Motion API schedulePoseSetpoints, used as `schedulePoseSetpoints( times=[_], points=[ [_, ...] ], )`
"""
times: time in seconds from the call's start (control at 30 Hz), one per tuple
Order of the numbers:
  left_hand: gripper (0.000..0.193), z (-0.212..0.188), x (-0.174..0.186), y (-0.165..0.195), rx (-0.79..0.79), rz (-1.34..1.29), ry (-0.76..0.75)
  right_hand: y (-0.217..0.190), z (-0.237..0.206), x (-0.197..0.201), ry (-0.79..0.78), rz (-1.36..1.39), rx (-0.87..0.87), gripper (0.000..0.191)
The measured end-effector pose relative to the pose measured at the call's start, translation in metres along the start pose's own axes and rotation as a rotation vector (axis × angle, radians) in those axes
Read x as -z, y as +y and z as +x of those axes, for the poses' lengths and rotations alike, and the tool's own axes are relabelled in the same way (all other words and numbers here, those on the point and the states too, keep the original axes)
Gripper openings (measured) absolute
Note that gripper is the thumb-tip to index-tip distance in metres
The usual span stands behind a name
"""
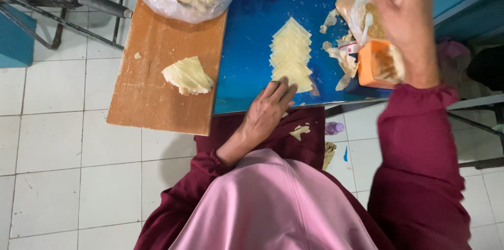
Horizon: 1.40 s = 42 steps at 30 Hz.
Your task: The person sits at a low blue table and folds thin dough pieces over a brown sugar filling. They spoon the filling from an orange container onto a dough piece, fold the dough over it, and place the folded piece onto a growing stack, repeating the cycle.
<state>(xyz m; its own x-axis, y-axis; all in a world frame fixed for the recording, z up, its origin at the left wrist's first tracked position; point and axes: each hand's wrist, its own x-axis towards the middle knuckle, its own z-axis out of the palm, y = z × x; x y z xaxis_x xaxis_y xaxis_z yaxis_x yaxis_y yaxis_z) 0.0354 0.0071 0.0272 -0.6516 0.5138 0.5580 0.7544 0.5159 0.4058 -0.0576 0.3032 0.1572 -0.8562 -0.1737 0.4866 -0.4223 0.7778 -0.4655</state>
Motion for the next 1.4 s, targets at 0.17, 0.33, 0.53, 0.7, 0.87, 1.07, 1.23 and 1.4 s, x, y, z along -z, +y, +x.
schedulePoseSetpoints(
  times=[0.17,0.33,0.53,0.7,0.87,1.07,1.23,1.4],
  points=[
    [0.045,-0.001,-0.001,0.000,0.017,-0.030,-0.009,0.016,-0.035,0.006,-0.148,-0.294,-0.300,0.020],
    [0.045,-0.002,0.001,-0.002,0.025,-0.044,-0.016,0.027,-0.064,-0.036,0.023,-0.668,0.014,0.031],
    [0.045,-0.004,0.000,-0.004,0.024,-0.029,-0.044,0.075,-0.060,-0.021,0.060,-0.443,-0.194,0.020],
    [0.045,-0.005,-0.003,-0.006,0.015,0.006,-0.055,0.081,-0.067,-0.010,-0.005,-0.543,-0.078,0.018],
    [0.046,-0.005,-0.002,-0.006,0.012,0.013,-0.053,0.096,-0.057,-0.022,-0.071,-0.648,-0.112,0.012],
    [0.045,-0.006,-0.001,-0.008,-0.002,0.018,-0.060,0.114,-0.071,0.004,-0.003,-0.456,-0.168,0.013],
    [0.044,-0.006,0.000,-0.009,-0.004,0.008,-0.050,0.107,-0.074,-0.002,-0.036,-0.292,-0.309,0.015],
    [0.044,-0.004,0.004,-0.005,0.002,-0.015,-0.056,0.105,-0.063,-0.007,-0.027,-0.177,-0.265,0.015]
  ],
)
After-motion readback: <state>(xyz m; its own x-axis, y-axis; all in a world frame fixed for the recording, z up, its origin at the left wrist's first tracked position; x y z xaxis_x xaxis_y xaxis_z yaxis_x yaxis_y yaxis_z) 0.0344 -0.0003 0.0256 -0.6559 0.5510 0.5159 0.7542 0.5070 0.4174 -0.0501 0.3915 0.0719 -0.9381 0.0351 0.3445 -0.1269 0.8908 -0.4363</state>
